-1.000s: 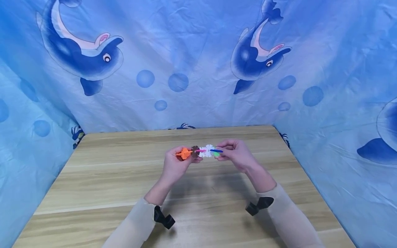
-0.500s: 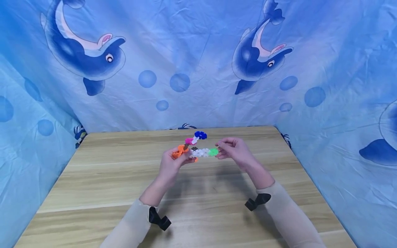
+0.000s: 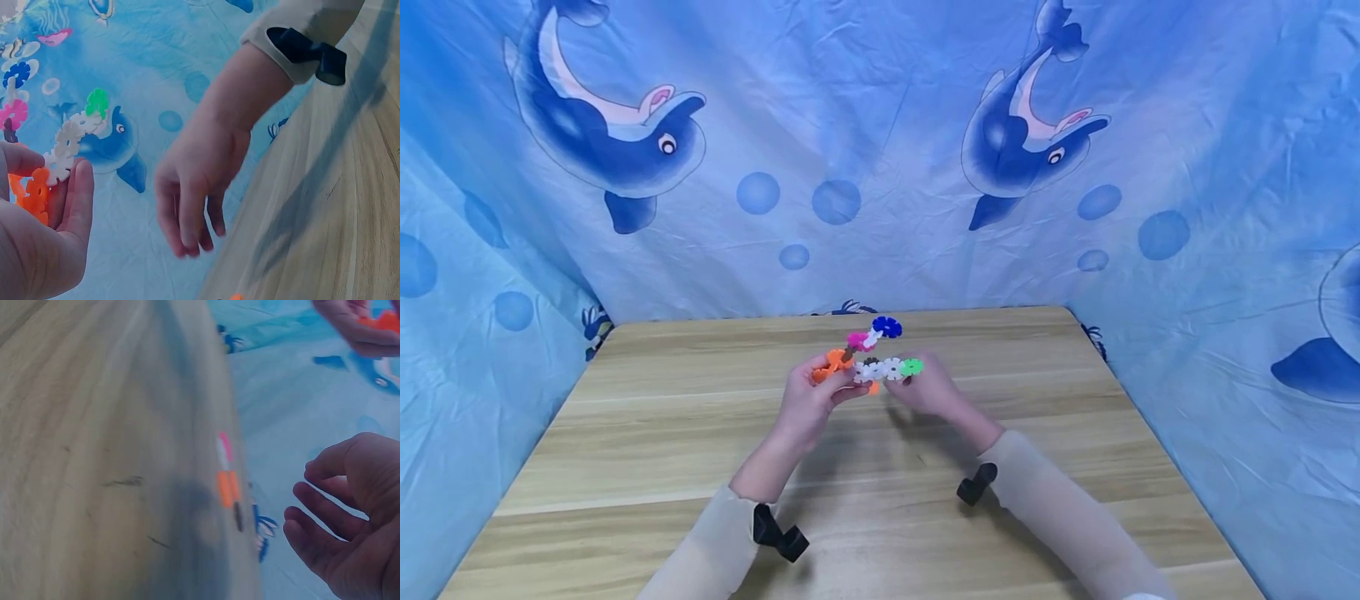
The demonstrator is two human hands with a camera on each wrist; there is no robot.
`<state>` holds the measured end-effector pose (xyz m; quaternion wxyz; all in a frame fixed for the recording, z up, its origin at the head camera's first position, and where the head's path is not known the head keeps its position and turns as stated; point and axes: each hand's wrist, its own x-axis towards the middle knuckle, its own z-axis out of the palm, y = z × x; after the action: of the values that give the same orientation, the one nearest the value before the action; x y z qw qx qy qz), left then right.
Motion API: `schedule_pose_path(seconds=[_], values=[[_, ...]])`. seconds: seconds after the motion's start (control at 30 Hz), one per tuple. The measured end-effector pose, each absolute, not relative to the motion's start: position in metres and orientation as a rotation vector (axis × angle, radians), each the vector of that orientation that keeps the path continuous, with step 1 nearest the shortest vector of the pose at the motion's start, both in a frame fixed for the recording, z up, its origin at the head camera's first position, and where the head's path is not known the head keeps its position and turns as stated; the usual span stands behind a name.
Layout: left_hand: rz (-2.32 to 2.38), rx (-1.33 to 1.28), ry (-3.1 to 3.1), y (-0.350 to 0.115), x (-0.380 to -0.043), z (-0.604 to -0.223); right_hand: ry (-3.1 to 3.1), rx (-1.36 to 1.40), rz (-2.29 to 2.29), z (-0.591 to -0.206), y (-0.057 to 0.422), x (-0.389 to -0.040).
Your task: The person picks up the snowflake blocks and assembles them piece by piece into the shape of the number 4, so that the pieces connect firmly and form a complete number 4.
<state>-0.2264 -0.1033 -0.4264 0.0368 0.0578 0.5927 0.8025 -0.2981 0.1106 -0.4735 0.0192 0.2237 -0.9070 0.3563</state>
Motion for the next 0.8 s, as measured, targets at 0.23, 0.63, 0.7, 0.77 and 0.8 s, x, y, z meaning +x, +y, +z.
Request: schedule_pose_path(seconds=[0.23, 0.63, 0.7, 0.77, 0.8], values=[[2.438, 0.169, 1.822, -0.105, -0.228, -0.428, -3.007, 0.75, 0.904, -0.489, 0.088, -0.3], [2.391, 0.07, 1.862, -0.107, -0.232, -0.429, -3.027, 0.911, 0.778, -0.5, 0.081, -0.299], [2.398, 0.077, 1.847, -0.107, -0.232, -0.429, -3.047, 0.877, 0.765, -0.5, 0.081, -0.299], [2.416, 0.094, 1.814, -0.108, -0.233, -0.429, -3.066, 0.848, 0.729, -0.498, 0.081, -0.299], [2.432, 0.106, 1.79, -0.108, -0.233, -0.429, -3.068, 0.841, 0.712, -0.498, 0.081, -0.299]])
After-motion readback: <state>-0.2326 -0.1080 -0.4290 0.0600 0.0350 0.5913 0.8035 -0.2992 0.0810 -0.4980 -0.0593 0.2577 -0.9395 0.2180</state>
